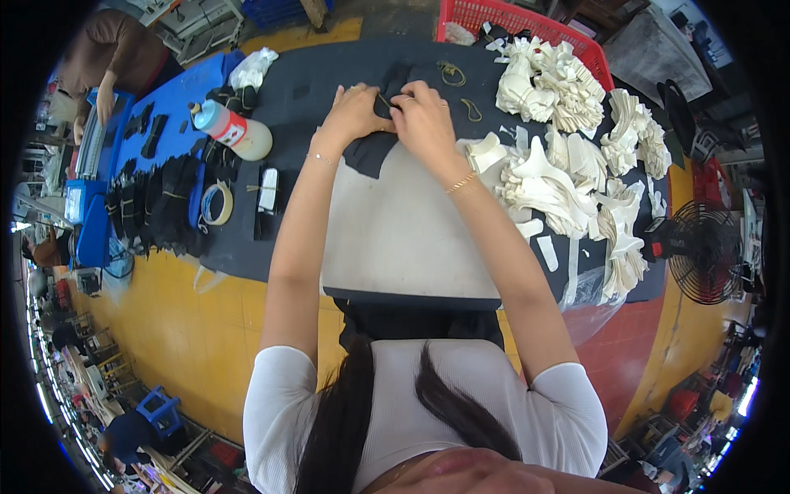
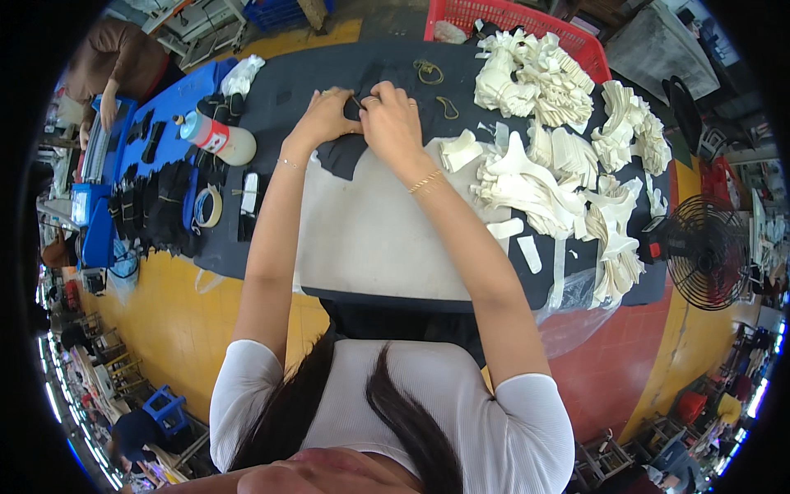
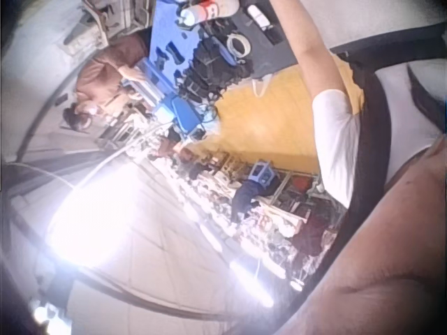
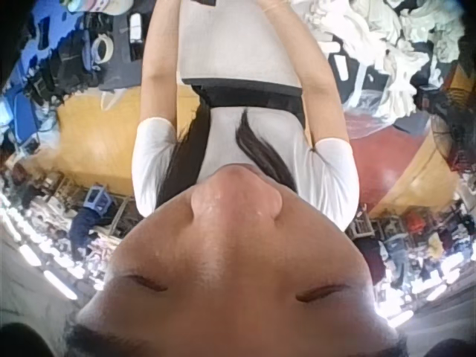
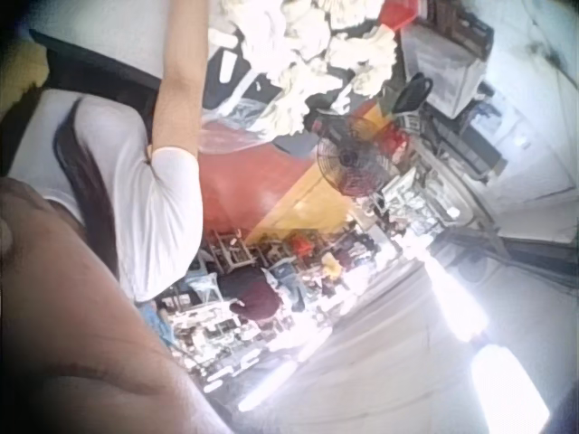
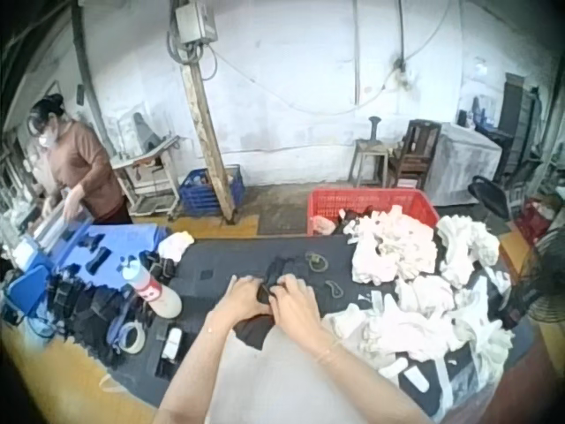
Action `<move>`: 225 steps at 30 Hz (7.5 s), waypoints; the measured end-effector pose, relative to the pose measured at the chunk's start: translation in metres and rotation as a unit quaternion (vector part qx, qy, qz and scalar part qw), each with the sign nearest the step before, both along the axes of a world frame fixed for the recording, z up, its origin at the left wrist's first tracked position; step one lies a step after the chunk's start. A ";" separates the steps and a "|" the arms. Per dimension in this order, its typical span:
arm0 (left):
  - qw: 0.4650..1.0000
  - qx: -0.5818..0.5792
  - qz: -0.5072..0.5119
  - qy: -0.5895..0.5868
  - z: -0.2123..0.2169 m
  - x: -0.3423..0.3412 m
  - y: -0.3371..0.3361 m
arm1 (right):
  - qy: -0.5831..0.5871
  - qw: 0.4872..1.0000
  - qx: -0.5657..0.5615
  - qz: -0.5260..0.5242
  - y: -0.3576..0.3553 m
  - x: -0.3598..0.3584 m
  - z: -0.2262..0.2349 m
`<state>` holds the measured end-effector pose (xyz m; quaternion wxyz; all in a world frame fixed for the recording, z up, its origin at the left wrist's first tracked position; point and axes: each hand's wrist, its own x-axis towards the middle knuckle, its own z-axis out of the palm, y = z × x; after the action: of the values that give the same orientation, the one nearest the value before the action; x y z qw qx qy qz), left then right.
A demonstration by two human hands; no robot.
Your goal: The person assembles gloves by hand at a workbench. They place white foam inserts into black glove shells, then fold and stack the finished gloves. The person also handles white gloves and foam pieces, organizing them on the table.
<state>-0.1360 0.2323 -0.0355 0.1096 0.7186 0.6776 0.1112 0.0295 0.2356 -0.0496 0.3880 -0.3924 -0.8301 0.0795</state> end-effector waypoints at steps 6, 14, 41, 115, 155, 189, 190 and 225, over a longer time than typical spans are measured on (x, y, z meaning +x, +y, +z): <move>0.985 -0.165 -0.049 0.005 0.015 -0.013 0.035 | -0.057 0.997 -0.015 -0.042 0.014 -0.022 -0.006; 0.946 -0.244 -0.018 -0.212 0.006 -0.012 0.032 | 0.028 0.993 -0.114 0.002 0.011 -0.005 -0.011; 0.751 -0.226 0.190 -0.591 0.054 0.006 -0.103 | 0.110 0.934 -0.273 0.204 -0.070 0.063 0.056; 0.489 -0.125 0.278 -0.817 0.006 0.044 -0.215 | -0.123 0.987 0.013 -0.101 0.054 0.098 0.008; 0.553 0.032 0.279 -0.785 0.020 0.024 -0.262 | 0.070 0.920 -0.314 0.224 -0.111 0.024 0.062; 0.594 0.006 0.231 -0.770 0.023 0.053 -0.257 | 0.034 0.965 -0.135 0.222 -0.135 0.031 0.083; 0.581 0.014 0.232 -0.780 0.022 0.054 -0.256 | 0.045 0.967 -0.121 0.221 -0.136 0.032 0.084; 0.544 0.030 0.249 -0.801 0.019 0.039 -0.262 | 0.120 0.893 -0.233 0.365 -0.132 0.038 0.082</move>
<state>-0.0965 -0.0299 -0.0166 0.5531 0.1364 0.4564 0.6835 0.0678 0.1035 0.0324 0.3253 -0.1285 -0.8199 0.4532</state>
